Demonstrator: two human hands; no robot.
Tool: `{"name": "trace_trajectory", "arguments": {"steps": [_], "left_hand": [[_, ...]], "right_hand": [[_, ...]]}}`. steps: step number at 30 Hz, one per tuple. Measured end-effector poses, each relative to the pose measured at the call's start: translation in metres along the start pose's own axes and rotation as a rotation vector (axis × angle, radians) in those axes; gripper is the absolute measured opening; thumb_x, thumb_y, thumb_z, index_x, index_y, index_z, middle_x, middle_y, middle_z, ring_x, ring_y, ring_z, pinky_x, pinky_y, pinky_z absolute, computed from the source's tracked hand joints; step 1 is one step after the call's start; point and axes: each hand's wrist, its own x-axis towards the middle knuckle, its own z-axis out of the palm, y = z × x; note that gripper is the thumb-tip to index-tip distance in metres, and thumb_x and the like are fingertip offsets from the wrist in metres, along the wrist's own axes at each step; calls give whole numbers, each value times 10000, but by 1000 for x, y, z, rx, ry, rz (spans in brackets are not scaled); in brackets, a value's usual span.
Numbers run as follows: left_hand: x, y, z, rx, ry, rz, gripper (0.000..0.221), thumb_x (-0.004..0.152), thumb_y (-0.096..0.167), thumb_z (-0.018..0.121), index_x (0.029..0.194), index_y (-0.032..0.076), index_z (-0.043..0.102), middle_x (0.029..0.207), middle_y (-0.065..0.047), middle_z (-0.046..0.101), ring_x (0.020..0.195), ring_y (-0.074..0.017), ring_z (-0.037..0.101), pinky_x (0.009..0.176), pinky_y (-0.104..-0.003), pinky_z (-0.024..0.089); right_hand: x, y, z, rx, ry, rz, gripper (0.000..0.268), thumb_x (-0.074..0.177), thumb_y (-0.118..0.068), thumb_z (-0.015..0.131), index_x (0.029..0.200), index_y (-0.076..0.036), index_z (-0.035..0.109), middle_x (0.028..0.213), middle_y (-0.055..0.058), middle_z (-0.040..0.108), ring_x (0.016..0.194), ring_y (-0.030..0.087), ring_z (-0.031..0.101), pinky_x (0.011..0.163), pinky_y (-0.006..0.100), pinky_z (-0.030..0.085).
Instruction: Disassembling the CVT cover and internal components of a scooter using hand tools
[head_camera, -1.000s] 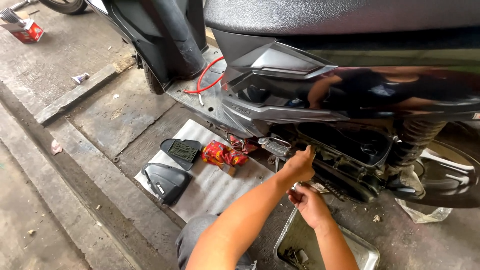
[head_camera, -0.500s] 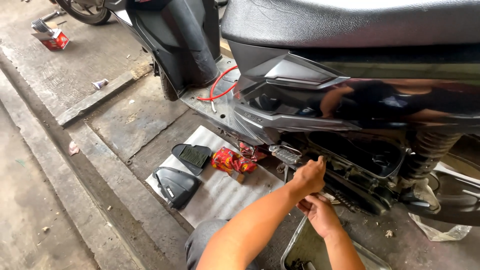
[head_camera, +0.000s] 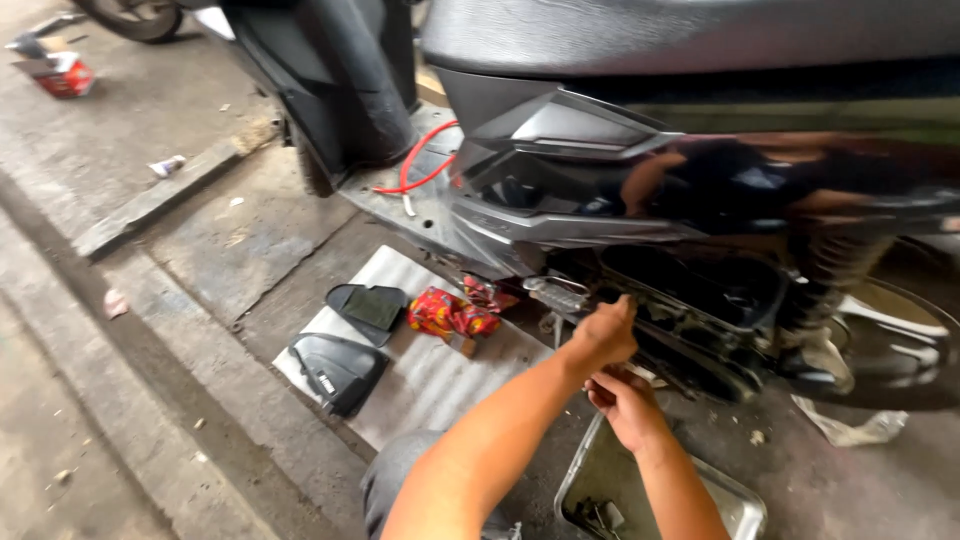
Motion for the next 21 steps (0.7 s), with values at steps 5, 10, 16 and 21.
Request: {"name": "trace_trajectory", "arguments": {"steps": [5,10,16,21], "left_hand": [[7,-3,5,257,-21,-64,453,830,142,667,1279,162,611,1009,-109,768,948,-298,774,747,-404,641],[-9,-10,-6,-3,-57,-63,492,845,177,681,1320,152,555,1037,-183,754,1034,-384,743,894,-513,620],[-60,7,-21,9,-11,-8,401,837,174,662,1227,173,566,963,-176,747,920,-436,750,843,-564,605],[-98,-4,19,-1,-31,-22,367,900,166,624,1251,212,526,963,-159,731,911,-449,739,836,-579,600]], "right_hand": [[-3,-8,31,-182,237,6,155,851,-14,767,804,-2,619,643,126,576,617,191,613,616,318,577],[-3,6,27,-261,252,23,151,829,-59,771,812,4,635,643,123,600,572,177,615,578,282,576],[-29,10,26,-410,117,1,134,741,-35,759,656,-41,655,558,70,557,516,139,543,535,236,444],[-64,28,5,-489,52,66,53,680,2,759,685,-13,709,598,99,596,551,167,579,598,289,489]]}}
